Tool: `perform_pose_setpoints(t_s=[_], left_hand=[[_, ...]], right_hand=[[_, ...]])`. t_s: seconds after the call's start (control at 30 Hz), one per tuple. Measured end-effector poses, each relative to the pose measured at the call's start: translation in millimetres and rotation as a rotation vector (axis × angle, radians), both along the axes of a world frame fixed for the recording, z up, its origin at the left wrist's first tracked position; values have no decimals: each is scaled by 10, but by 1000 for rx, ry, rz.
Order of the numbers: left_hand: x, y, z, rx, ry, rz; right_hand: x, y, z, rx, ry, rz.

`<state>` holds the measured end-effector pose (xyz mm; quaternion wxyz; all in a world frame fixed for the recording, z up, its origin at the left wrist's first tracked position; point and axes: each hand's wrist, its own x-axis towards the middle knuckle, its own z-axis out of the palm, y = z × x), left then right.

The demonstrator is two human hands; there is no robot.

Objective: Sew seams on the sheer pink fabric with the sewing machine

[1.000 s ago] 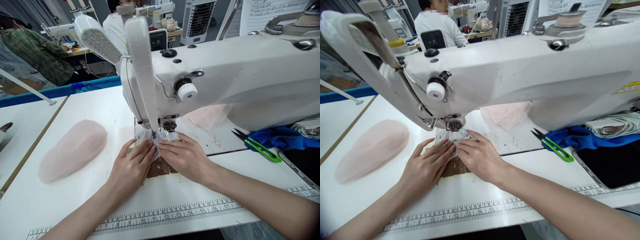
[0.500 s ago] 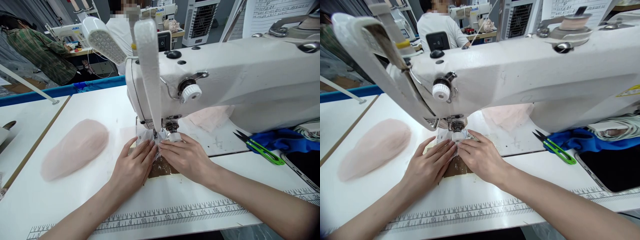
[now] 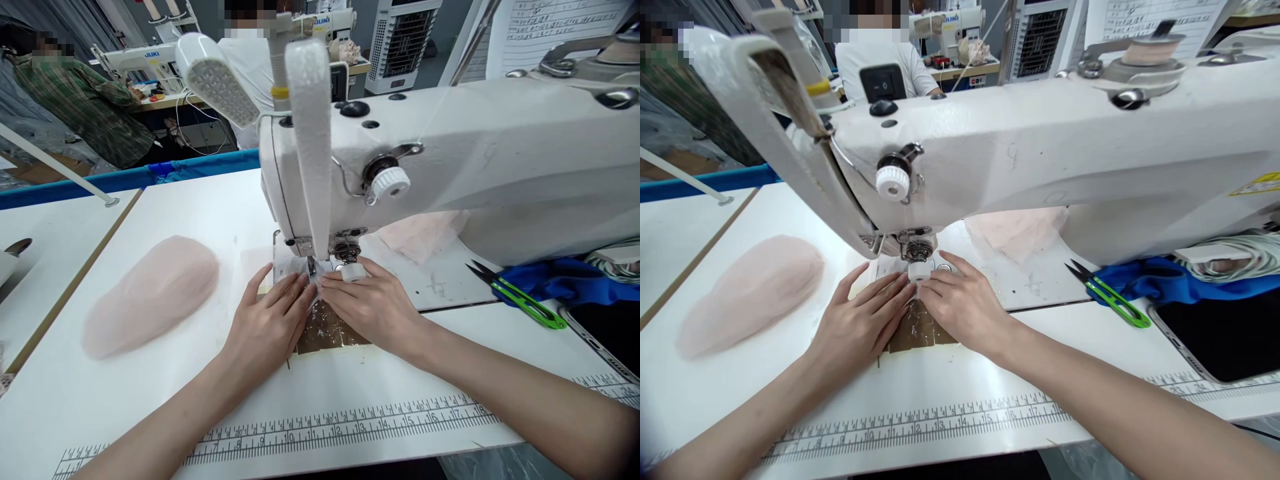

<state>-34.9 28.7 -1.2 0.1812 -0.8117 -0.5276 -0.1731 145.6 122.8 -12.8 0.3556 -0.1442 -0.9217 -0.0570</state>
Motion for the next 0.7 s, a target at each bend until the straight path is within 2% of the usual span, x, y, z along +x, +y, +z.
perform_pose_setpoints(t_s=[0.3, 0.7], left_hand=[[65, -151, 38, 22, 12, -61], [69, -172, 32, 21, 22, -55]], right_hand=[[52, -64, 19, -33, -26, 8], [70, -102, 8, 6, -81, 12]])
